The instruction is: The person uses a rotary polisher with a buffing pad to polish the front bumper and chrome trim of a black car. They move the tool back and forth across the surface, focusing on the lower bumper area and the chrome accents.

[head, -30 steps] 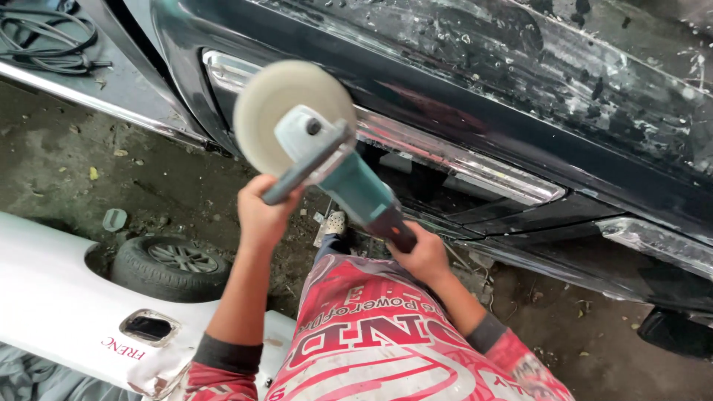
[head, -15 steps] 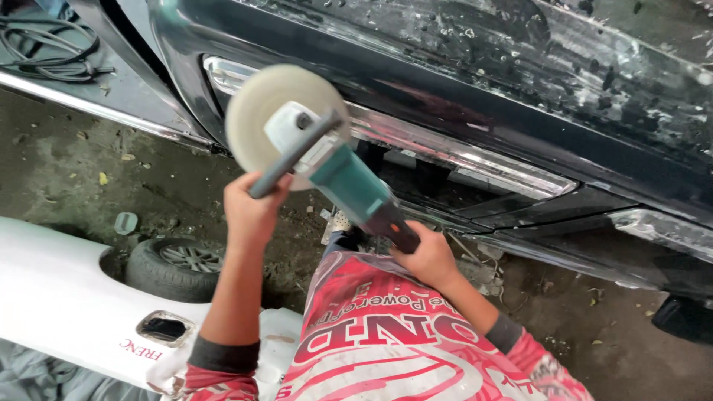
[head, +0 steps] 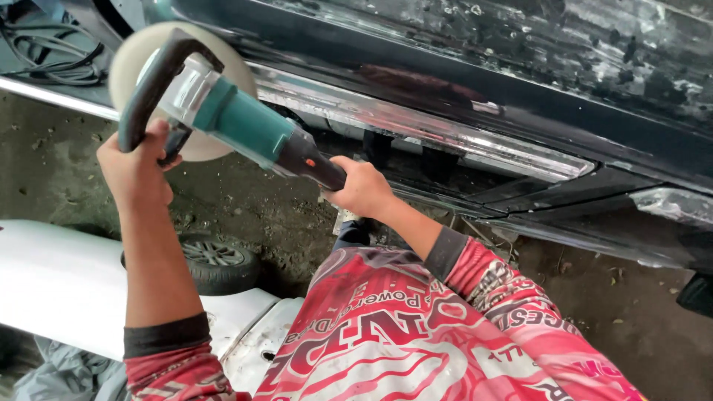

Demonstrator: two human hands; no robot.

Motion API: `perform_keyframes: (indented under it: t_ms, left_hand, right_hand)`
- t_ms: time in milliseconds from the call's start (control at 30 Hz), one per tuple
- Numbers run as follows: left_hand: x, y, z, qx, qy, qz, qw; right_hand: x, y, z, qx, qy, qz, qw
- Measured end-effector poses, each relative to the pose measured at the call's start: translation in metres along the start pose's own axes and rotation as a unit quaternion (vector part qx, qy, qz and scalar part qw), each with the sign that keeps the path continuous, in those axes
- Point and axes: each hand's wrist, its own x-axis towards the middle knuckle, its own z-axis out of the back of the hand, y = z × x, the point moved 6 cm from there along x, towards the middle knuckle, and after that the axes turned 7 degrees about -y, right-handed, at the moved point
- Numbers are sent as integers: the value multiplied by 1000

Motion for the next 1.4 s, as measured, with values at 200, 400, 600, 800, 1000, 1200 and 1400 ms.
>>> perform_keyframes:
  t_ms: [200, 400, 600, 800, 1000, 1200, 1400]
  left_hand:
    - [-46, 39, -19, 9, 53, 17, 998]
    - [-128, 61, -69, 85, 157, 35, 983]
    - [-181, 76, -125, 113, 345, -139, 921]
    - [-234, 60, -188, 131, 455, -202, 857]
    - [-284, 65, -242, 123, 576, -195, 784]
    - [-310, 61, -273, 112, 641, -200, 733]
    - [-291, 84, -240, 108, 643, -202, 731]
  right_hand:
    - [-30, -45, 10, -10, -23, -4, 1000]
    - [-90, -131, 27, -13, -119, 54, 991]
    - [-140, -212, 46, -63, -198, 72, 975]
    - [-205, -296, 55, -106, -259, 36, 959]
    - [-284, -337, 65, -146, -302, -44, 941]
    - [-324, -338, 64, -103, -346, -109, 926]
    - [-303, -347, 42, -112, -306, -127, 937]
